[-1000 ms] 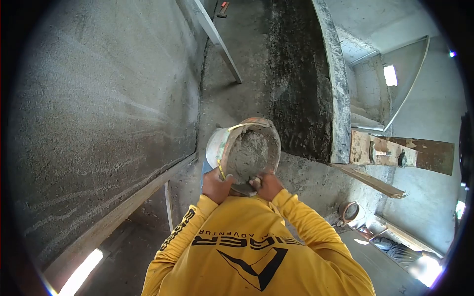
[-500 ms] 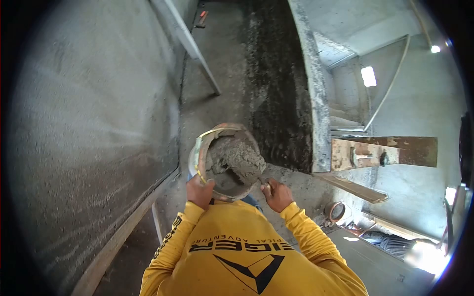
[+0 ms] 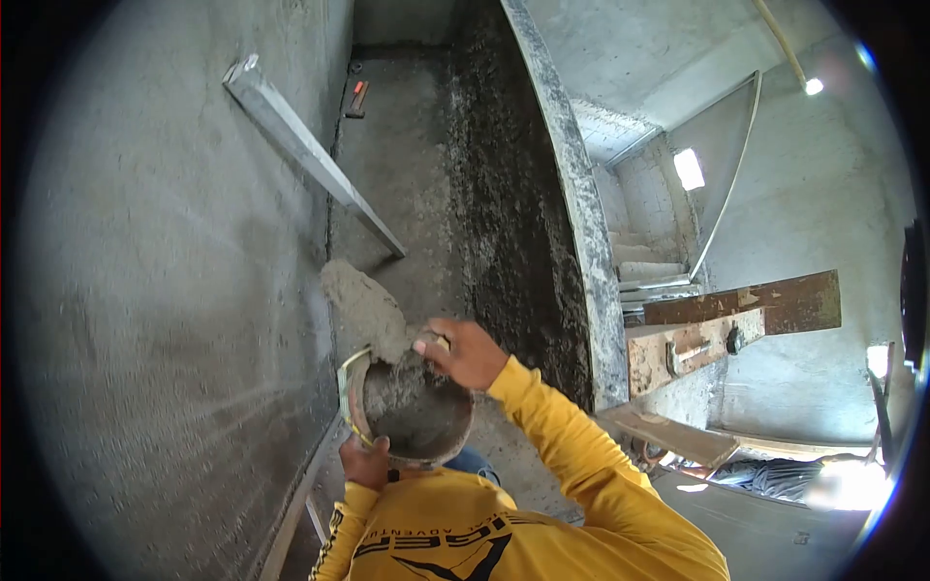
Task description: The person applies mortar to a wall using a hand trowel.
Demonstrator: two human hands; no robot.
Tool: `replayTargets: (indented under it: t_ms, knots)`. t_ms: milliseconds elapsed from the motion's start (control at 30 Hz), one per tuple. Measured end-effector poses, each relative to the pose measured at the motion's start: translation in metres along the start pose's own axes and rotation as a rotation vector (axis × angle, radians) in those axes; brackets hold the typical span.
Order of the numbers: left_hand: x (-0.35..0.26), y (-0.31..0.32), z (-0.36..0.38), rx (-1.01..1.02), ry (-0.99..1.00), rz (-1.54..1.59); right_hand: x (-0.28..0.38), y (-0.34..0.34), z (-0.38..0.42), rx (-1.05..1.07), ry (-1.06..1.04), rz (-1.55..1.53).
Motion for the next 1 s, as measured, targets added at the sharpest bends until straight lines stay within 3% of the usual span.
replayTargets:
  t_ms: [33,100,133,167,200,233,267,300,367,400,467,567,633,700,733,767,800,900,1000]
  knots:
    - [0.004,-0.004,-0.004,0.013,0.006,-0.016,0.001,-0.015,-0.022,0.147,0.246,-0.168]
    - [0.007,-0.010,-0.007,-0.002,0.044,-0.030,-0.036,-0.044,-0.067,0.154,0.430,-0.509]
    - [0.007,-0.013,-0.008,-0.031,0.080,-0.026,-0.055,-0.069,-0.091,0.071,0.491,-0.470]
    - [0.004,-0.013,-0.014,-0.057,0.114,-0.022,-0.086,-0.098,-0.113,-0.077,0.528,-0.500]
    - [0.001,-0.009,-0.021,-0.066,0.088,0.027,-0.115,-0.127,-0.120,-0.356,0.538,-0.559]
    - [0.000,-0.010,-0.016,-0.067,0.044,0.066,-0.185,-0.151,-0.116,-0.500,0.484,-0.598]
    - [-0.002,-0.017,-0.014,-0.069,0.004,0.094,-0.205,-0.151,-0.079,-0.788,0.597,-0.729]
    - [0.025,-0.026,-0.014,-0.045,-0.084,-0.181,-0.277,-0.135,-0.010,-0.784,0.141,0.167]
    - [0.008,-0.024,-0.026,-0.087,-0.096,-0.051,-0.191,-0.100,0.098,-0.549,0.505,0.224]
    - [0.005,-0.022,-0.017,-0.106,-0.123,0.012,-0.179,-0.064,0.149,-0.676,0.337,0.368]
    - [0.008,-0.015,-0.019,-0.170,-0.062,0.112,-0.154,-0.022,0.209,-0.528,0.693,0.229]
    - [-0.004,-0.013,-0.022,-0.097,-0.047,-0.046,-0.143,0.000,0.233,-0.430,0.625,0.369]
    - [-0.001,-0.005,-0.024,-0.162,0.036,0.019,-0.126,-0.010,0.214,-0.436,0.264,0.411]
    - [-0.006,0.003,-0.019,-0.268,0.013,-0.036,-0.092,-0.023,0.182,-0.259,0.264,0.480]
    - [-0.004,0.007,-0.017,-0.153,-0.027,0.111,-0.074,-0.033,0.162,-0.038,0.359,0.534]
    - [-0.028,0.009,-0.010,-0.083,-0.061,0.066,-0.065,-0.036,0.148,-0.005,0.244,0.602]
    - [-0.016,0.013,-0.009,-0.131,-0.023,-0.006,-0.061,-0.038,0.135,0.013,0.121,0.676]
    - [-0.007,0.020,0.009,-0.094,0.002,-0.043,-0.067,-0.014,0.108,0.129,-0.024,0.929]
    - [0.010,0.029,0.029,-0.086,0.013,0.014,-0.089,0.043,0.108,0.283,0.145,0.947]
Point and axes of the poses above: each hand's wrist, its own z-axis away from the middle knuckle, its own y-axis out of the palm, x = y × z, the point moved 4 cm from there along -z, towards the middle knuckle, and after that the axes turned 1 degree about z, right-handed, at the moved point
